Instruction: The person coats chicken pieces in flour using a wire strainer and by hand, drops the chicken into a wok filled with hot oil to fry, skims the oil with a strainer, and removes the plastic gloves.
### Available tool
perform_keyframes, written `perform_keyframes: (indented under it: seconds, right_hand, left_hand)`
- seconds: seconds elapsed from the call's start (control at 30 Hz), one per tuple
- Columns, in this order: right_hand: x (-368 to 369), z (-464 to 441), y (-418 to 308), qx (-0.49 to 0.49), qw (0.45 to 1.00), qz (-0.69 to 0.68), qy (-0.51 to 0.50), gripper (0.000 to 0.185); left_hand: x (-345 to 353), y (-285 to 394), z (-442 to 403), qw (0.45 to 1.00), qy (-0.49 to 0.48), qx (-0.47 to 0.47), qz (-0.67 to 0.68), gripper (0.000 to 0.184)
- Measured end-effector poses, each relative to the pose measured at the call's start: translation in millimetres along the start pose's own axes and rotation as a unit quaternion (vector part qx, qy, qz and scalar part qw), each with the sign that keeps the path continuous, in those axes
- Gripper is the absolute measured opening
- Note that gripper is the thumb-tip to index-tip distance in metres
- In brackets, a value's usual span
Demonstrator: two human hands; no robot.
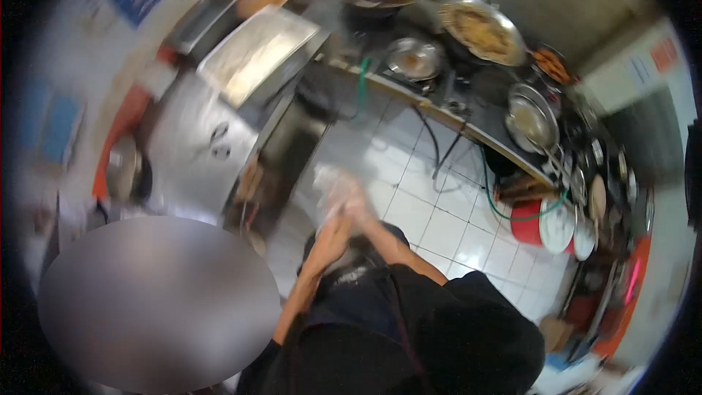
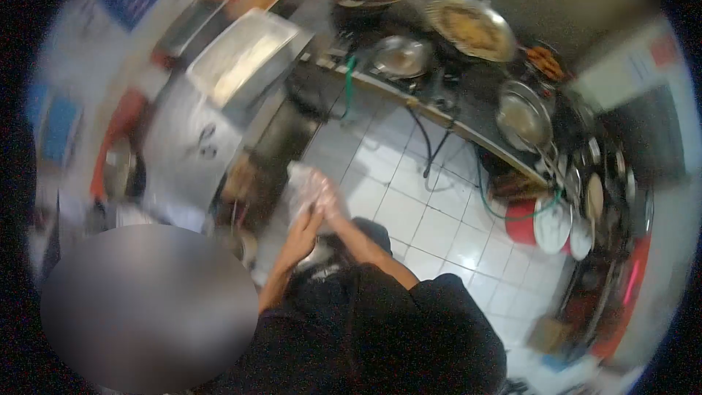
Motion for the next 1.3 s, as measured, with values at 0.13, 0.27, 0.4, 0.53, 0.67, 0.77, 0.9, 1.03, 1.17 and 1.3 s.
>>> perform_keyframes:
  seconds: [0.13,0.27,0.4,0.53,0.67,0.77,0.9,1.03,1.17,1.3]
  right_hand:
    - [10,-25,-58,-0.044,0.986,-0.106,0.123,0.038]
    - [54,-38,-52,0.021,0.992,0.116,0.046,0.037]
    - [100,-17,35,0.078,0.974,0.169,-0.13,0.055]
    - [177,47,115,0.279,0.916,0.167,-0.236,0.063]
    - [221,106,184,0.491,0.766,0.327,-0.256,0.056]
    - [290,141,217,0.52,0.625,0.395,-0.428,0.051]
    - [389,192,264,0.628,0.551,0.239,-0.495,0.056]
    - [439,196,348,0.566,0.578,0.347,-0.475,0.061]
    - [476,230,454,0.407,0.573,0.38,-0.601,0.055]
    - [455,231,533,0.507,0.548,0.404,-0.529,0.035]
  left_hand:
    - [-13,50,6,0.995,0.025,0.074,0.056,0.06]
    - [-60,35,12,0.978,0.179,0.078,-0.081,0.069]
    - [-107,-30,51,0.928,0.355,-0.07,-0.086,0.065]
    - [-138,-102,132,0.91,0.378,-0.142,-0.099,0.046]
    - [-164,-161,228,0.85,0.493,-0.184,0.035,0.02]
    - [-166,-223,304,0.807,0.499,-0.228,0.218,0.011]
    - [-160,-336,481,0.522,0.731,-0.366,0.242,0.01]
    - [-165,-376,596,0.419,0.719,-0.509,0.219,0.014]
    - [-186,-380,542,0.544,0.633,-0.407,0.371,0.011]
    - [-229,-386,544,0.587,0.635,-0.335,0.374,0.028]
Point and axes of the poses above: each hand's wrist, its own z-axis away from the middle knuckle, its own x-axis out of the palm, y = z × x, the point moved 8 cm from there along -z, towards the middle knuckle, and after that the axes turned 15 degrees about -z, right-handed, at the moved point
